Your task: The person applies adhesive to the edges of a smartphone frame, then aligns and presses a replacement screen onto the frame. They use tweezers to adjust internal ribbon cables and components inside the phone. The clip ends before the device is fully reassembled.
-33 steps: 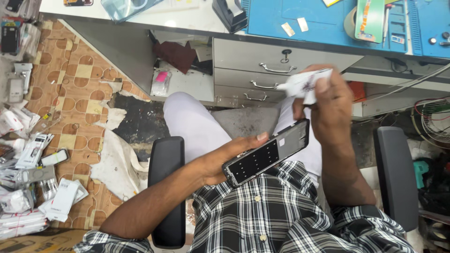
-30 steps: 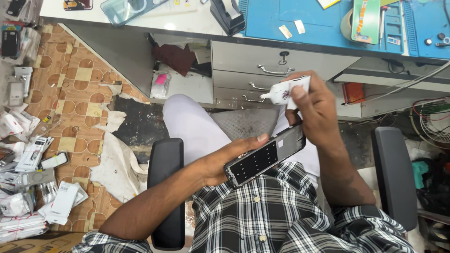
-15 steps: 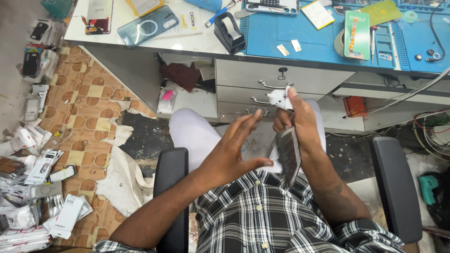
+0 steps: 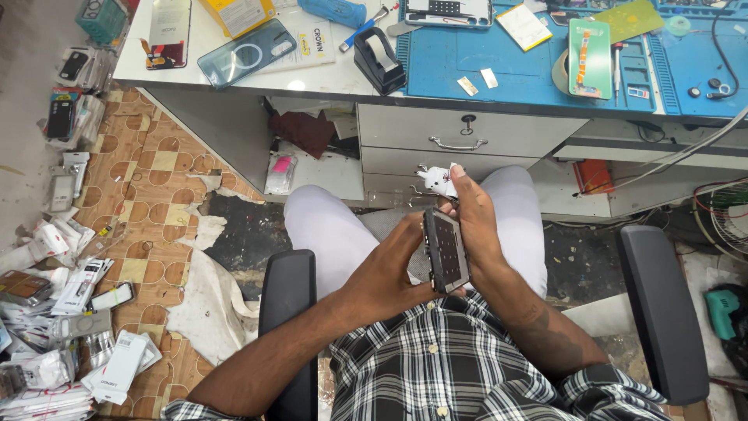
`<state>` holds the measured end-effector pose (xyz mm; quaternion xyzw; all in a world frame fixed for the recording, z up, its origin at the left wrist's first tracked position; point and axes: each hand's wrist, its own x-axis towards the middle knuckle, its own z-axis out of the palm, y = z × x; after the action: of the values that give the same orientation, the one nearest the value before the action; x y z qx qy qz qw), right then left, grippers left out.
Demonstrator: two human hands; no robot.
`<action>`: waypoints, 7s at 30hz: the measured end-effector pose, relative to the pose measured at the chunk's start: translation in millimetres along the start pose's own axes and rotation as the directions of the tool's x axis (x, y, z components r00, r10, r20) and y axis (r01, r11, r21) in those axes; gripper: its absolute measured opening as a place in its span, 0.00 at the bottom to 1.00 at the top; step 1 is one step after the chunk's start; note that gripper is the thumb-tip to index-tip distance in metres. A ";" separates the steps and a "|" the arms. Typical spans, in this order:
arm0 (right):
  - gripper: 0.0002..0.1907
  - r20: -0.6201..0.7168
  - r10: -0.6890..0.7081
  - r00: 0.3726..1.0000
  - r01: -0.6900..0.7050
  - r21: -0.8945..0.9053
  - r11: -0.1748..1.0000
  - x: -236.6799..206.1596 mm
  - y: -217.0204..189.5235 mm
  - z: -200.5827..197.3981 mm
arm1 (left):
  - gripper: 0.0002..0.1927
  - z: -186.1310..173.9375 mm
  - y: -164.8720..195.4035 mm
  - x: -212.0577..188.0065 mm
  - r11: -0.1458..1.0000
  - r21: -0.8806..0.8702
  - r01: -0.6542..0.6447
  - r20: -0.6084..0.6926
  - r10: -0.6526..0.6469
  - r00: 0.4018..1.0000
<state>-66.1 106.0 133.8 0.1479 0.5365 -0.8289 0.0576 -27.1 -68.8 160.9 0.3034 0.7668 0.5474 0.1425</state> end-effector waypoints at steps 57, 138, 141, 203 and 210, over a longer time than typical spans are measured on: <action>0.19 0.630 -0.627 0.459 0.889 -0.335 0.313 -81.2 -51.8 -5.7 | 0.53 -88.7 4.5 -29.0 0.819 -0.342 -0.460 -0.266 0.385 0.884; 0.18 0.668 -0.581 0.464 0.884 -0.317 0.343 -66.6 -49.9 30.4 | 0.62 -122.4 -32.5 -27.7 0.599 -0.765 -0.236 -0.063 0.294 0.954; 0.18 0.672 -0.586 0.453 0.891 -0.318 0.324 -66.1 -49.9 32.6 | 0.61 -121.0 -31.5 -28.5 0.670 -0.683 -0.291 -0.100 0.309 0.946; 0.17 0.674 -0.588 0.446 0.895 -0.339 0.290 -57.5 -52.1 36.4 | 0.57 -121.1 -39.4 -25.6 0.655 -0.686 -0.316 -0.118 0.329 0.937; 0.17 0.669 -0.605 0.431 0.902 -0.331 0.277 -55.9 -50.2 36.5 | 0.59 -120.1 -40.9 -25.9 0.694 -0.640 -0.329 -0.111 0.340 0.934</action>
<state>-32.5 90.3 208.6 -0.3447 0.7631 -0.5106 -0.1954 -85.7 -184.2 163.4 0.3734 0.4599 0.7928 0.1430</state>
